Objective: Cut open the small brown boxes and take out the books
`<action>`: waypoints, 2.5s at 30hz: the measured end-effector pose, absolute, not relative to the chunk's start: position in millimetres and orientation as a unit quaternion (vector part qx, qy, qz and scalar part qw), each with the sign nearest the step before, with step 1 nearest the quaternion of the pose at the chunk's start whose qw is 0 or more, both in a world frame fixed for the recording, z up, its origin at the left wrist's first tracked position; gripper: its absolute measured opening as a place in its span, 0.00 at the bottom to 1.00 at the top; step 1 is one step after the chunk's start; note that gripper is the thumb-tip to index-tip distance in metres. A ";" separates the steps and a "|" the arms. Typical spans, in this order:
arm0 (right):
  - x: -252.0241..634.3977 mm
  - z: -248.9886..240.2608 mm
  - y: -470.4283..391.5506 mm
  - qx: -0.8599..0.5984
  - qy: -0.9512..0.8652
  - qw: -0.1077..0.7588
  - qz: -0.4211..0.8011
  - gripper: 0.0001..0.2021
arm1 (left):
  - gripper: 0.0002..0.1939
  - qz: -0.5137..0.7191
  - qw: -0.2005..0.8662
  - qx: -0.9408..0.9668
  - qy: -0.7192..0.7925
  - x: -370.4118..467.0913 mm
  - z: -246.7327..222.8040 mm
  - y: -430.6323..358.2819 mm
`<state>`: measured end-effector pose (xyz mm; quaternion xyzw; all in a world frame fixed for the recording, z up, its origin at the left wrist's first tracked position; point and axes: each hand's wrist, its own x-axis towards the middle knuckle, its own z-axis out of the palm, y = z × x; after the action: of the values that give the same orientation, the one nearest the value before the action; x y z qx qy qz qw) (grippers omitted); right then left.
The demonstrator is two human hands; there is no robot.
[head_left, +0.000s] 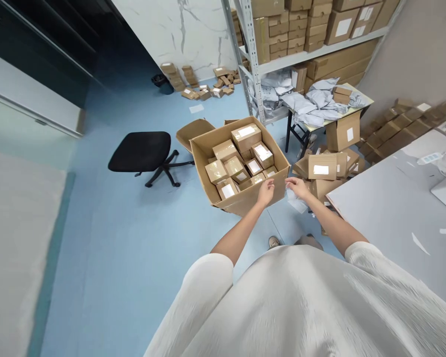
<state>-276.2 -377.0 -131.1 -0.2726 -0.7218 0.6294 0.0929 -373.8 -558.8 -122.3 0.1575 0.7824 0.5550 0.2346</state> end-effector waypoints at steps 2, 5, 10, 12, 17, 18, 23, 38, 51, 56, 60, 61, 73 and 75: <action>-288.1 -130.2 -386.1 -0.271 -0.724 0.086 0.629 0.10 | 0.18 0.557 0.235 0.151 0.782 -381.6 -122.8 -567.9; -304.1 -132.2 -391.2 -0.266 -0.739 0.073 0.615 0.10 | 0.17 0.560 0.240 0.137 0.781 -392.7 -125.3 -574.8; -335.8 -143.1 -389.7 -0.247 -0.764 0.054 0.593 0.11 | 0.15 0.575 0.235 0.111 0.776 -416.6 -137.0 -579.5; -353.3 -148.1 -388.2 -0.242 -0.766 0.041 0.594 0.11 | 0.15 0.581 0.227 0.093 0.776 -429.2 -144.9 -581.3; -411.5 -162.0 -378.5 -0.226 -0.776 0.006 0.589 0.12 | 0.17 0.587 0.200 0.041 0.784 -469.5 -169.0 -581.0; -424.6 -165.8 -375.1 -0.220 -0.777 -0.001 0.590 0.11 | 0.17 0.587 0.194 0.030 0.786 -478.4 -174.1 -579.9; -484.3 -191.9 -357.6 -0.201 -0.773 -0.035 0.601 0.10 | 0.18 0.578 0.177 -0.027 0.796 -516.5 -198.5 -575.4; -599.3 -239.7 -320.8 -0.182 -0.803 -0.111 0.557 0.14 | 0.19 0.560 0.183 -0.074 0.804 -657.6 -235.4 -548.9; -631.9 -316.3 -328.5 -0.267 -0.908 -0.177 0.270 0.29 | 0.17 0.564 0.278 -0.092 0.772 -651.8 -291.5 -521.6; -628.4 -331.4 -338.3 -0.284 -0.916 -0.174 0.225 0.26 | 0.19 0.561 0.297 -0.084 0.768 -639.4 -303.9 -524.9; -632.8 -340.5 -347.9 -0.315 -0.905 -0.152 0.241 0.28 | 0.18 0.561 0.305 -0.092 0.764 -631.4 -307.1 -530.0; -634.5 -342.2 -349.8 -0.319 -0.905 -0.148 0.240 0.28 | 0.18 0.561 0.306 -0.092 0.764 -630.1 -307.2 -531.4; -620.1 -323.5 -370.3 -0.287 -0.914 -0.117 0.263 0.34 | 0.19 0.561 0.297 -0.097 0.767 -629.8 -306.9 -541.1; -610.0 -304.9 -378.5 -0.246 -0.925 -0.119 0.265 0.33 | 0.22 0.555 0.281 -0.106 0.776 -635.0 -302.1 -544.9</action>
<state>-610.0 -378.5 -304.9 -0.2460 -0.9246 0.2654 -0.1189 -635.0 -544.9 -302.1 -0.1063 0.7757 0.5550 0.2809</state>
